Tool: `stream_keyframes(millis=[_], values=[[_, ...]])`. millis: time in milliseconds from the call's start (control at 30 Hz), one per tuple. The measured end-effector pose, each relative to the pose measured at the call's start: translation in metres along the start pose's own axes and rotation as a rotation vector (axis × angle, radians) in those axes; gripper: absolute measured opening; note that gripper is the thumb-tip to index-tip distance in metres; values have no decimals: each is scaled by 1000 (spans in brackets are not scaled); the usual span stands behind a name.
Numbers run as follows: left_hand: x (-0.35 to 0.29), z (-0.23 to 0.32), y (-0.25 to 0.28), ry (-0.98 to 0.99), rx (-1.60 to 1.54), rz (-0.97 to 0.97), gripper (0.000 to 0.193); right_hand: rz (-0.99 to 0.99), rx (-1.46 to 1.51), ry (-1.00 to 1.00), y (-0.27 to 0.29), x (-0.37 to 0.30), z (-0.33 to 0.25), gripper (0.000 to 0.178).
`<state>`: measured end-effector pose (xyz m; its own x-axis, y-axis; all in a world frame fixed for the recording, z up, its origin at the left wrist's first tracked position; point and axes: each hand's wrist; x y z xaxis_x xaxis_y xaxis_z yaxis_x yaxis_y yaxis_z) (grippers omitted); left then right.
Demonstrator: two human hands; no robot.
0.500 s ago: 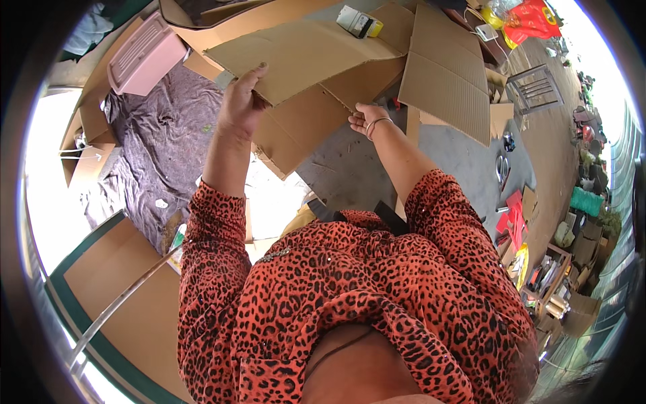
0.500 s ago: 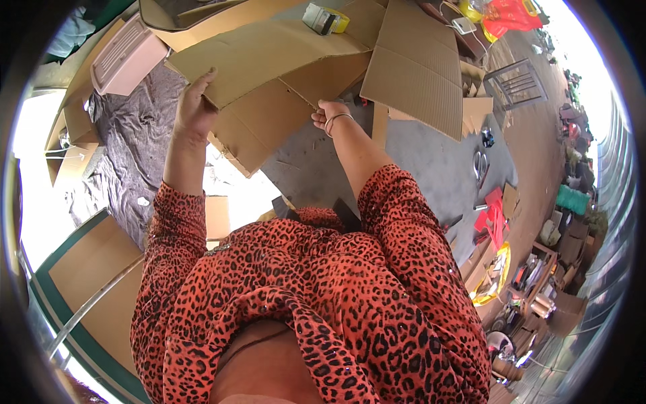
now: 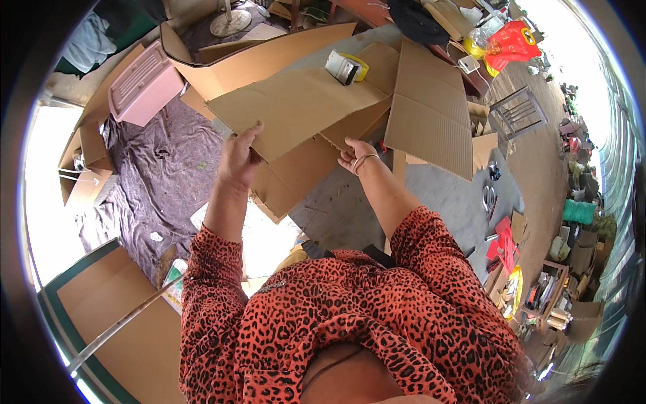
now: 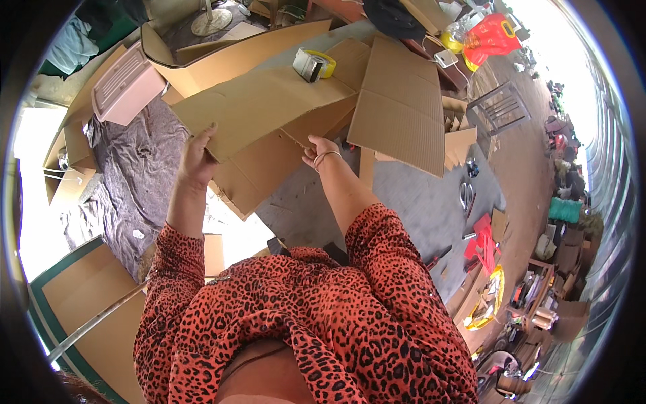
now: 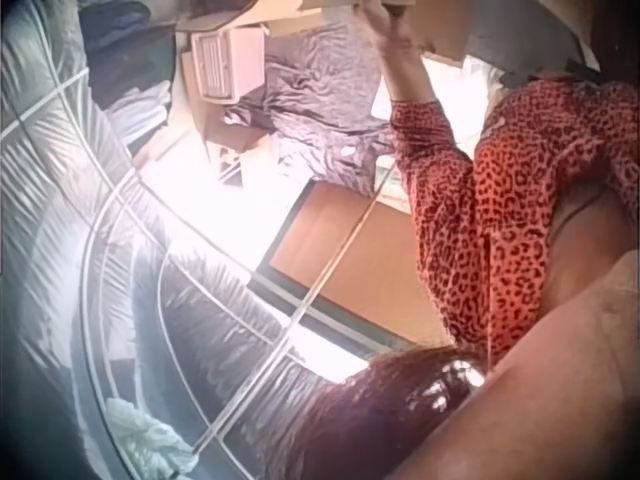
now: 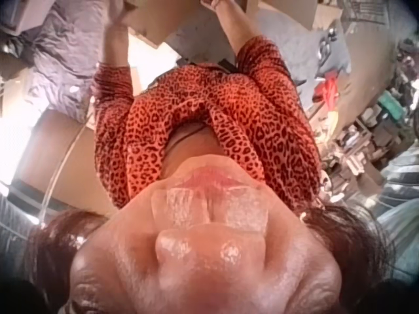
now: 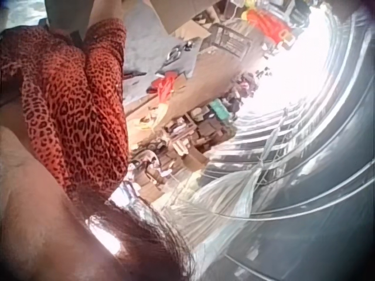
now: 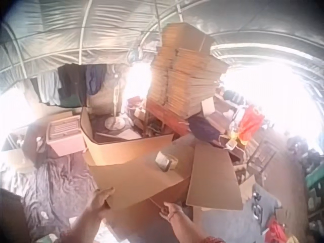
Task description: The person folds a flat cardboard sheet into a cylindrical tube and secures it with tape. They then place the tube on a wooden workbench and use a tape dispenser to apply tape along the seam, completing the assembly of one tube.
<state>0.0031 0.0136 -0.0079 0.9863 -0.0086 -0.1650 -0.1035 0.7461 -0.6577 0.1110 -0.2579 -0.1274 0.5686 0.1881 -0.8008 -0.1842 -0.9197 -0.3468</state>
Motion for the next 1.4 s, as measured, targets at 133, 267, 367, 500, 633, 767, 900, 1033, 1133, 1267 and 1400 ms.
stream_keyframes(millis=[133,267,367,500,633,767,900,1033,1133,1267,1400], values=[[-3,-2,-7,-29,-22,-3,30,-58,71,56,-5,-4,-2,6],[4,-2,-4,-88,-48,2,28,-170,-43,30,5,-33,5,8],[5,-3,-8,-85,-43,-1,28,-305,-162,-54,34,-71,25,6],[5,-4,1,26,-2,-64,29,-385,-180,-95,98,-106,70,13],[15,-15,25,26,-19,-43,29,-525,-109,-194,123,-145,101,32],[17,-17,22,21,-17,13,28,-631,-68,-124,120,-161,102,32],[24,-31,62,82,29,-49,26,-409,-14,46,96,-160,94,30],[17,-34,58,65,-70,17,25,-770,211,139,98,-165,81,30],[19,-43,69,53,-148,4,24,-930,251,104,99,-168,79,31],[22,-72,84,123,-31,90,23,-746,136,80,102,-148,100,26],[9,-90,57,115,82,69,45,-487,145,19,109,-137,114,27]])
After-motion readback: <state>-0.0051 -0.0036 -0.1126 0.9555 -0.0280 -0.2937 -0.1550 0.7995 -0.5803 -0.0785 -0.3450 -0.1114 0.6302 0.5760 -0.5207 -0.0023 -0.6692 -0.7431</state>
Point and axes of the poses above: each hand's wrist, its own x-axis towards the middle knuckle, its own y-axis out of the back of the hand, z = x × y, and after that the axes turned 14 degrees about -z, right-handed
